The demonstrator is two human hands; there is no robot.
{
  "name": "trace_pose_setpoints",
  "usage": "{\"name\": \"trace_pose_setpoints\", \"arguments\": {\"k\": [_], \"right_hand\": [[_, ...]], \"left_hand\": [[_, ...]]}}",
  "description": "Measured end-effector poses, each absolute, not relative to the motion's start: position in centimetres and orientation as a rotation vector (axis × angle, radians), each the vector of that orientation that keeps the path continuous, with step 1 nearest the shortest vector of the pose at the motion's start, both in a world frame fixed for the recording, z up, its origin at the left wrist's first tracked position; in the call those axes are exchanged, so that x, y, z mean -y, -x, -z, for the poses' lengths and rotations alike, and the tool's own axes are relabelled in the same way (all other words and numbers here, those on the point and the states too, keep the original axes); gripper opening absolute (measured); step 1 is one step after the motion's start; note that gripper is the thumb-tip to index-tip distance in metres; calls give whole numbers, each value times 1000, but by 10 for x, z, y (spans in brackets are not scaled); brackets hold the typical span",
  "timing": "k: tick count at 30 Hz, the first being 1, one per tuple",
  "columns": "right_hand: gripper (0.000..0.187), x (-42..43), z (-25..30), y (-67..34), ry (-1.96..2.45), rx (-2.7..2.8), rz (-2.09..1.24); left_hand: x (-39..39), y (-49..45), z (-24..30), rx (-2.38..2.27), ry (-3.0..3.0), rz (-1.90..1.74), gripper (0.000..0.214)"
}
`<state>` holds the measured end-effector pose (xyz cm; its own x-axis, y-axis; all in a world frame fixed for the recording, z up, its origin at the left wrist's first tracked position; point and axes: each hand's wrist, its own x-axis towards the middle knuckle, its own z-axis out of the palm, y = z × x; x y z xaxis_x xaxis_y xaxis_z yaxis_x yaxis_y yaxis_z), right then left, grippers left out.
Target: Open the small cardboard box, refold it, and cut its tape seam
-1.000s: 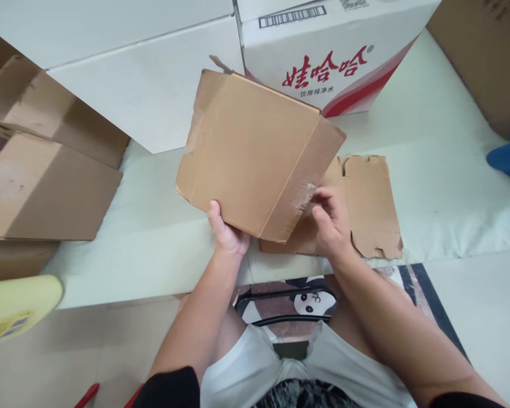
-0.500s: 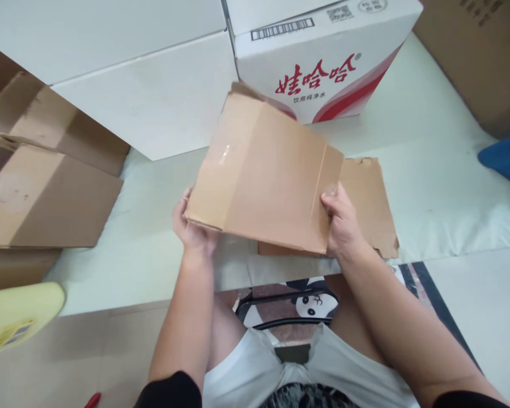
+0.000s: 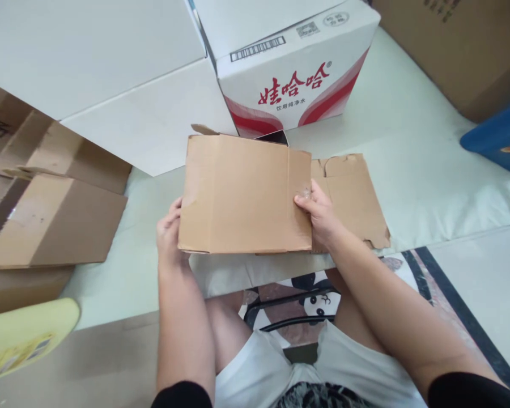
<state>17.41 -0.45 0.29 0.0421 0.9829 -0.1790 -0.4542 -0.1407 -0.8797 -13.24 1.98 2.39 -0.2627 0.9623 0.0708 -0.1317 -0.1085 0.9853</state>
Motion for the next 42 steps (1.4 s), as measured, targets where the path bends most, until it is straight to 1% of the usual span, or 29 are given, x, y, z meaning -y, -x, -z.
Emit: {"name": "trace_pose_setpoints", "arguments": {"k": [1,3,4,5,8,10,13,15,18,20,23,25,27,30,32,35,37,40,42], "right_hand": [[55,4,-4,-173,1010,718,-1432],[53,4,-5,-171,1016,733,-1398],[53,3,-5,-170,1018,745,-1387],[53,3,-5,-170,1022,755,-1377],[55,2,-5,-170,1031,763,-1376],[60,3,-4,-172,966,810,-1437],[76,5,-2,-176,822,1054,-1537],[79,7,2,-176,851,1285,-1503],[70,6,7,-173,1031,1476,-1322],[60,5,8,-169,1143,1451,-1196],[40,6,6,-165,1280,1355,-1050],[33,7,5,-163,1321,1338,-999],[34,7,6,-161,1290,1330,-1030],[49,4,11,-157,1187,1270,-1153],[55,2,15,-155,1194,1255,-1169],[54,0,15,-153,1231,1250,-1121],[53,1,12,-152,1222,1238,-1101],[50,1,9,-150,1257,1191,-1105],[47,-1,11,-147,1261,1111,-1135]], "left_hand": [[-17,134,-26,-1212,-1043,-1570,38],[-9,134,-32,-1195,-1058,-1611,61],[-5,134,-34,-1218,-1089,-1557,67],[-2,133,-36,-1251,-1125,-1485,69],[2,126,-39,-1345,-1159,-1338,62],[0,120,-39,-1347,-1097,-1418,56],[-6,110,-34,-1316,-978,-1600,53],[-9,105,-31,-1340,-907,-1630,52],[-10,100,-25,-1370,-892,-1634,49],[-10,99,-21,-1373,-939,-1648,50],[-8,99,-16,-1409,-1032,-1682,55],[-6,102,-13,-1445,-1073,-1666,59],[-3,107,-11,-1482,-1080,-1623,60],[2,116,-13,-1502,-1039,-1538,57],[6,123,-18,-1470,-981,-1420,57],[12,132,-26,-1403,-910,-1216,57],[15,137,-29,-1383,-895,-1147,54],[18,142,-30,-1368,-868,-1167,46],[18,146,-27,-1295,-830,-1269,40]]}}
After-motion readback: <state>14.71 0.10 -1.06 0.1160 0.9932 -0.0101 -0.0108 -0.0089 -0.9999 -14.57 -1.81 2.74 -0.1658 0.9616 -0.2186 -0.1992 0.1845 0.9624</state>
